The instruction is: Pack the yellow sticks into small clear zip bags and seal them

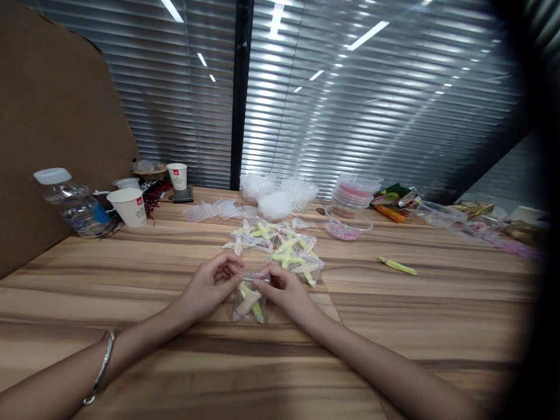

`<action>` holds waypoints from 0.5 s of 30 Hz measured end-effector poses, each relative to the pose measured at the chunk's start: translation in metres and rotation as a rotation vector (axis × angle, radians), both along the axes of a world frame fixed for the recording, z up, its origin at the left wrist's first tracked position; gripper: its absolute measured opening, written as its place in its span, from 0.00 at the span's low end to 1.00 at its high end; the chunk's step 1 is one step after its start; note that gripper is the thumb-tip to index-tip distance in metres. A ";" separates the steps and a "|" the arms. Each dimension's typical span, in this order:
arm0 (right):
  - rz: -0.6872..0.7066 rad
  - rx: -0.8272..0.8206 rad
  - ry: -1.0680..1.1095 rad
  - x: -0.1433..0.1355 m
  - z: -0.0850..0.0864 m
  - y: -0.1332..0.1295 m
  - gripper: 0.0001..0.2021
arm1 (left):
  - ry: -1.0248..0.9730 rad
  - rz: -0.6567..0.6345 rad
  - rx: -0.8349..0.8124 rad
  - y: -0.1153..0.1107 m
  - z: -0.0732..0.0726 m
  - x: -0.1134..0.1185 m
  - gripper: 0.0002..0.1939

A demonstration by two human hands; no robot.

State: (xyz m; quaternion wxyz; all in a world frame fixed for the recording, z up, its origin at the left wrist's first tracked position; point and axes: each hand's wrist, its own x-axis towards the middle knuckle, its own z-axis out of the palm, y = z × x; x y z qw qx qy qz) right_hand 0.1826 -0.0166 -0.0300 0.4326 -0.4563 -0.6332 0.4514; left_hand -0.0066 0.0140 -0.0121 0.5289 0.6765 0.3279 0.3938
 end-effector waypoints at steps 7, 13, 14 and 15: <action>0.028 0.114 -0.099 0.000 0.009 -0.004 0.08 | 0.120 -0.114 -0.011 -0.003 -0.003 0.001 0.11; 0.020 0.149 -0.144 -0.002 0.015 -0.010 0.08 | 0.312 -0.134 0.206 -0.003 0.001 -0.001 0.13; 0.013 0.143 -0.144 -0.002 0.014 -0.010 0.08 | 0.317 -0.137 0.222 -0.003 0.002 -0.001 0.13; 0.006 0.137 -0.139 -0.002 0.014 -0.010 0.08 | 0.318 -0.139 0.232 -0.003 0.003 -0.002 0.13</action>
